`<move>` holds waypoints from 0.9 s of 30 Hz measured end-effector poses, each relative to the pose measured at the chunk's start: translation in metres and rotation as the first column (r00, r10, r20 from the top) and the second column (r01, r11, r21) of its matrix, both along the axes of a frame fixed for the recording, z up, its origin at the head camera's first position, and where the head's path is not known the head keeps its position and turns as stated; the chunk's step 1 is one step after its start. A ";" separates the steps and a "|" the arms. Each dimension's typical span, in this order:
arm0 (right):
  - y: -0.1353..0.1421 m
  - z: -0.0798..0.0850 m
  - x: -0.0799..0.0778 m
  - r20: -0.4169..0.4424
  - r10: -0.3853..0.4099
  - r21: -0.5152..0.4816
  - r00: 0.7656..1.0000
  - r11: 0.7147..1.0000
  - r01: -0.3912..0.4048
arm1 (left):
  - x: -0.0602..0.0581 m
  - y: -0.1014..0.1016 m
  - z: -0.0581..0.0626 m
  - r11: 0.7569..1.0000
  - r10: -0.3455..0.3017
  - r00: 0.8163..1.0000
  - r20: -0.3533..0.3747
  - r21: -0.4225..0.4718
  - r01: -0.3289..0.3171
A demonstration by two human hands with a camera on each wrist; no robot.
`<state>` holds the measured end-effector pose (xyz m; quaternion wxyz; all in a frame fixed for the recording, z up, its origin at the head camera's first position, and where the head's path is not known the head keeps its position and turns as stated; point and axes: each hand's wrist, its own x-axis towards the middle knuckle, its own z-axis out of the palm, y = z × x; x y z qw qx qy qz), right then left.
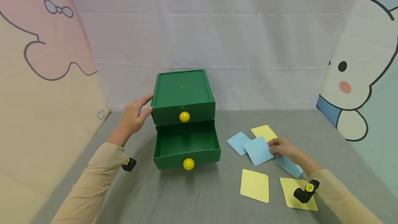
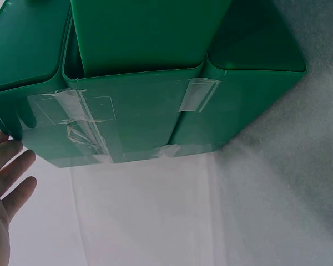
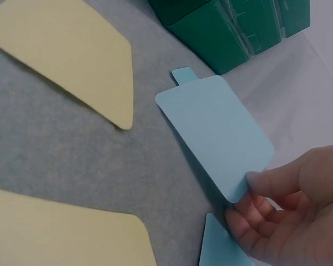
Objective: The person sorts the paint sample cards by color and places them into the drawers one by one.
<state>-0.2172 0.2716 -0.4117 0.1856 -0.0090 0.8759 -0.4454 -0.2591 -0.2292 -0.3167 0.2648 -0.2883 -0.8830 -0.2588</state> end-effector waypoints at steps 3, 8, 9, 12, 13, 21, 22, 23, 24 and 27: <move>0.000 -0.001 -0.001 -0.011 0.033 -0.037 0.999 0.999 -0.034 | 0.000 0.000 0.000 1.000 -0.001 1.000 0.001 -0.002 0.001; -0.003 0.000 -0.002 -0.012 0.077 -0.110 0.997 0.991 -0.078 | 0.000 0.000 0.000 1.000 0.000 1.000 0.004 0.001 0.000; -0.003 0.001 -0.002 -0.012 0.088 -0.121 0.996 0.989 -0.089 | 0.000 0.000 0.000 1.000 0.001 1.000 0.005 0.001 -0.001; -0.005 0.005 -0.002 -0.021 0.121 -0.135 0.992 0.983 -0.123 | 0.000 0.000 0.000 1.000 0.004 1.000 0.008 0.002 -0.004; -0.006 0.007 -0.002 -0.022 0.130 -0.136 0.991 0.982 -0.132 | 0.000 0.000 0.000 1.000 0.005 1.000 0.009 0.003 -0.005; -0.010 0.023 -0.005 -0.052 0.198 -0.104 0.979 0.974 -0.202 | -0.001 -0.001 -0.001 1.000 0.006 1.000 0.005 0.006 -0.006; -0.011 0.026 -0.005 -0.058 0.206 -0.100 0.977 0.972 -0.211 | 0.000 -0.001 -0.001 1.000 0.007 1.000 0.005 0.005 -0.007; -0.012 0.030 -0.005 -0.064 0.214 -0.097 0.975 0.971 -0.219 | 0.000 -0.001 -0.001 1.000 0.007 1.000 0.005 0.004 -0.007; -0.013 0.034 -0.006 -0.071 0.222 -0.094 0.972 0.969 -0.228 | 0.000 -0.001 -0.001 1.000 0.006 1.000 0.006 0.003 -0.006; -0.017 0.046 -0.006 -0.092 0.240 -0.091 0.966 0.965 -0.248 | 0.000 0.000 0.000 1.000 0.006 1.000 0.005 0.002 -0.006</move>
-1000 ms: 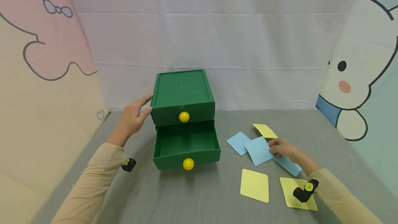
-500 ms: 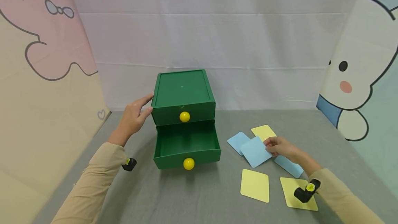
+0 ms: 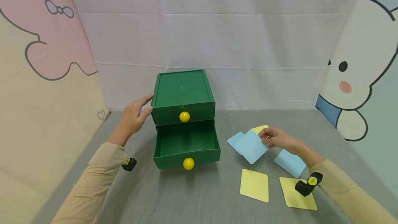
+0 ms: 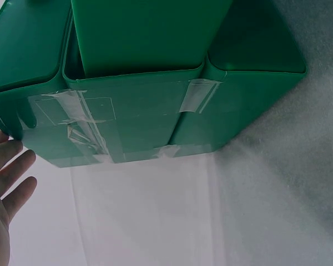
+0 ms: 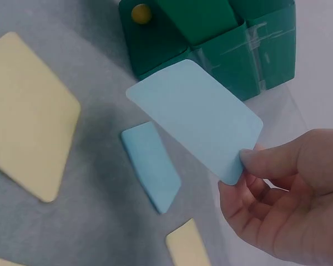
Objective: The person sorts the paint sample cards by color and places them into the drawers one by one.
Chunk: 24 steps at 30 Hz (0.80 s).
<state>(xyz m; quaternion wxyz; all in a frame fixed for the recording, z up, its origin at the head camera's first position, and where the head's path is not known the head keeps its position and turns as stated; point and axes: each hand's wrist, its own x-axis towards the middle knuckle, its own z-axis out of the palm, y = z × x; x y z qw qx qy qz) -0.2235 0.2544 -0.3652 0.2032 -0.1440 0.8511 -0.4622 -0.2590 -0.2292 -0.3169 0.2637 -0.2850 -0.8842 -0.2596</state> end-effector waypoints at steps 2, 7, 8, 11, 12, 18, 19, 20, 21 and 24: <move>-0.003 0.009 -0.001 -0.017 0.005 -0.004 1.000 1.000 -0.005 | 0.000 0.000 0.000 1.000 -0.001 1.000 0.000 -0.001 0.001; -0.010 0.036 -0.004 -0.062 0.017 0.003 0.998 1.000 -0.017 | 0.000 0.001 0.000 1.000 0.000 1.000 0.000 -0.004 0.000; -0.012 0.041 -0.005 -0.070 0.021 0.004 0.997 1.000 -0.021 | 0.000 0.001 0.000 1.000 0.001 1.000 0.002 -0.003 -0.001; -0.019 0.057 -0.007 -0.087 0.036 0.003 0.996 0.999 -0.036 | 0.000 0.002 0.000 1.000 0.002 1.000 0.009 0.000 -0.002; -0.022 0.062 -0.008 -0.095 0.043 0.001 0.995 0.999 -0.043 | 0.000 0.002 0.000 1.000 0.003 1.000 0.010 -0.001 -0.003; -0.044 0.088 -0.010 -0.136 0.064 0.005 0.989 0.998 -0.064 | -0.001 0.002 0.000 1.000 0.002 1.000 0.007 -0.002 -0.002; -0.049 0.091 -0.010 -0.142 0.062 0.006 0.988 0.998 -0.062 | -0.001 0.002 0.000 1.000 0.003 1.000 0.006 -0.001 -0.003; -0.054 0.094 -0.010 -0.150 0.061 0.005 0.987 0.998 -0.061 | -0.001 0.001 0.000 1.000 0.002 1.000 0.004 0.000 -0.002; -0.059 0.097 -0.011 -0.160 0.061 0.004 0.985 0.998 -0.061 | -0.001 0.001 0.000 1.000 0.003 1.000 0.003 0.000 -0.003; -0.076 0.100 -0.012 -0.180 0.048 -0.003 0.982 0.999 -0.049 | -0.001 0.001 0.000 1.000 0.001 1.000 0.000 0.000 -0.001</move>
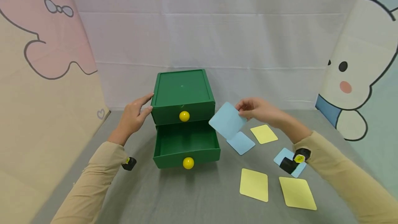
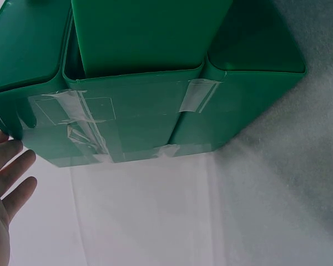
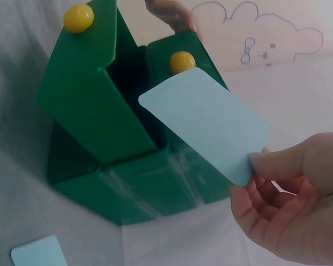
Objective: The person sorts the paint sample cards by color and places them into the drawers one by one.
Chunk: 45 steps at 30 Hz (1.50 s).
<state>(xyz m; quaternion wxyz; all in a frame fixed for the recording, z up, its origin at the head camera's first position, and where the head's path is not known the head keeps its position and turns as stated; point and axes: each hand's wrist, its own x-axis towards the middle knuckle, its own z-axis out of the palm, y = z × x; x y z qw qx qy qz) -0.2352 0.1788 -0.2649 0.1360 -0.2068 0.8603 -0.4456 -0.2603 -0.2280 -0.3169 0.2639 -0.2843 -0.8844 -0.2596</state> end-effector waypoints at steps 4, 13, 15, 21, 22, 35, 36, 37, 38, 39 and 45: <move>-0.023 0.001 -0.001 -0.034 0.004 -0.024 0.999 1.000 -0.005 | 0.000 0.000 0.000 1.000 -0.003 1.000 -0.004 -0.003 0.003; -0.074 -0.008 0.005 -0.069 0.097 -0.092 0.993 0.990 -0.104 | 0.002 0.001 0.001 1.000 0.001 1.000 -0.001 -0.002 -0.001; -0.085 -0.012 0.008 -0.076 0.114 -0.092 0.991 0.988 -0.121 | 0.002 0.001 0.000 1.000 0.001 1.000 0.001 0.001 -0.001; -0.111 -0.023 0.014 -0.067 0.141 -0.083 0.988 0.986 -0.146 | 0.001 0.001 -0.001 1.000 -0.008 1.000 -0.006 0.017 0.008; -0.115 -0.025 0.015 -0.064 0.142 -0.081 0.988 0.986 -0.147 | 0.001 0.001 -0.001 1.000 -0.010 1.000 -0.008 0.020 0.011; -0.142 -0.043 0.015 -0.055 0.176 -0.056 0.983 0.982 -0.179 | 0.003 0.002 -0.001 1.000 -0.010 1.000 -0.019 0.008 0.011; -0.143 -0.045 0.015 -0.054 0.174 -0.055 0.983 0.983 -0.177 | 0.003 0.002 -0.001 1.000 -0.010 1.000 -0.020 0.008 0.011; -0.143 -0.047 0.015 -0.051 0.170 -0.053 0.984 0.983 -0.173 | 0.003 0.002 0.000 1.000 -0.011 1.000 -0.021 0.008 0.011; -0.144 -0.048 0.016 -0.049 0.167 -0.053 0.985 0.984 -0.169 | 0.004 0.003 0.000 1.000 -0.012 1.000 -0.020 0.010 0.013; -0.144 -0.049 0.017 -0.048 0.162 -0.051 0.986 0.985 -0.165 | 0.004 0.003 0.000 1.000 -0.013 1.000 -0.019 0.010 0.013; -0.149 -0.057 0.018 -0.050 0.125 -0.037 0.991 0.991 -0.127 | 0.004 0.003 0.000 1.000 -0.008 1.000 0.002 0.007 0.008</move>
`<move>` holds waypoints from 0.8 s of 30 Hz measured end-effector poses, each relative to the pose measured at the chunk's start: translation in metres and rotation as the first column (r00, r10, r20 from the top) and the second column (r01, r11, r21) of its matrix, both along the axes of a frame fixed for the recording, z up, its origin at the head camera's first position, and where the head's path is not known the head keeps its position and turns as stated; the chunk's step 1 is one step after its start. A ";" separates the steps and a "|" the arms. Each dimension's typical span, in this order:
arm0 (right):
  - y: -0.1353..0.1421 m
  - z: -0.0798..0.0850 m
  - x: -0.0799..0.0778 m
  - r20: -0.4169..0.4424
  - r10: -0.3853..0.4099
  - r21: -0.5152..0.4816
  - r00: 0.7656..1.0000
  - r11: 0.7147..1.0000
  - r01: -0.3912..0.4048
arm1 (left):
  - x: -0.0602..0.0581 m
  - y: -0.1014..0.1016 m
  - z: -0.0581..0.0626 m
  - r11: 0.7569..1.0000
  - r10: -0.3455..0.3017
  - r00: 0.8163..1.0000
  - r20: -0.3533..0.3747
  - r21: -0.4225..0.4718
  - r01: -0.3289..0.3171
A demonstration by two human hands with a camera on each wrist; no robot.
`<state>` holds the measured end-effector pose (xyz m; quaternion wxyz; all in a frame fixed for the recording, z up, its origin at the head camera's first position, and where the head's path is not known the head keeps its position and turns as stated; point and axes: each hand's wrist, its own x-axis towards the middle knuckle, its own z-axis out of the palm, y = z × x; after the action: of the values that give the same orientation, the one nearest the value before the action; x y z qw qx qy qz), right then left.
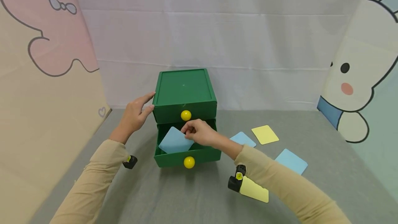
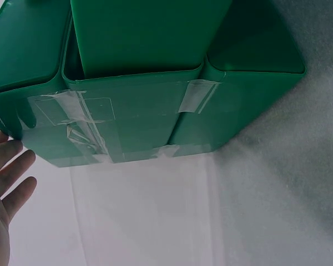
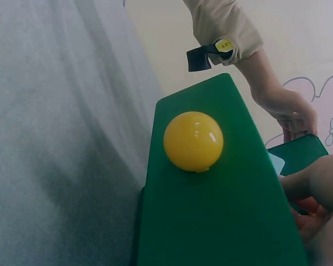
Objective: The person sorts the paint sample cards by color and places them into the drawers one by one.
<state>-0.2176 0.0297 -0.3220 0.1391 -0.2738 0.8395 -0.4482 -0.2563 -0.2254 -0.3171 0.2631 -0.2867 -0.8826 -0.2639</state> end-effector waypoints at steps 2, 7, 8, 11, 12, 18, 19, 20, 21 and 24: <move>-0.001 -0.003 -0.001 -0.017 -0.015 0.010 1.000 1.000 0.016 | 0.000 0.000 0.000 1.000 0.002 1.000 0.004 -0.003 -0.002; -0.002 -0.010 -0.003 -0.104 -0.030 0.045 0.994 0.998 0.035 | -0.001 0.000 0.000 1.000 0.007 1.000 0.003 -0.008 -0.007; -0.003 -0.011 -0.004 -0.118 -0.031 0.047 0.993 0.998 0.037 | -0.001 0.000 0.000 1.000 0.007 1.000 0.003 -0.007 -0.006; -0.003 -0.011 -0.006 -0.129 -0.027 0.044 0.991 0.998 0.033 | -0.001 0.000 0.001 1.000 0.006 1.000 0.002 -0.004 -0.006; -0.003 -0.011 -0.007 -0.125 -0.024 0.043 0.992 0.999 0.030 | -0.001 0.000 0.001 1.000 0.006 1.000 0.004 -0.002 -0.006; -0.002 -0.010 -0.009 -0.106 -0.022 0.047 0.994 0.999 0.027 | -0.001 0.001 0.001 1.000 0.012 1.000 0.017 -0.013 -0.012; -0.001 -0.010 -0.009 -0.110 -0.020 0.043 0.994 0.999 0.025 | -0.002 0.001 0.001 1.000 0.010 1.000 0.018 -0.012 -0.010; 0.000 -0.009 -0.008 -0.108 -0.020 0.039 0.994 0.999 0.025 | -0.002 0.001 0.001 1.000 0.008 1.000 0.018 -0.011 -0.008; 0.001 -0.008 -0.008 -0.107 -0.018 0.033 0.994 0.999 0.022 | -0.002 0.001 0.001 1.000 0.008 1.000 0.017 -0.009 -0.007; 0.007 -0.003 -0.007 -0.100 -0.005 0.013 0.995 1.000 0.007 | -0.002 0.000 0.001 1.000 0.007 1.000 0.015 -0.002 -0.007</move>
<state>-0.2250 0.0366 -0.3251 0.0972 -0.2926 0.8492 -0.4288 -0.2585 -0.2254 -0.3165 0.2571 -0.2818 -0.8859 -0.2641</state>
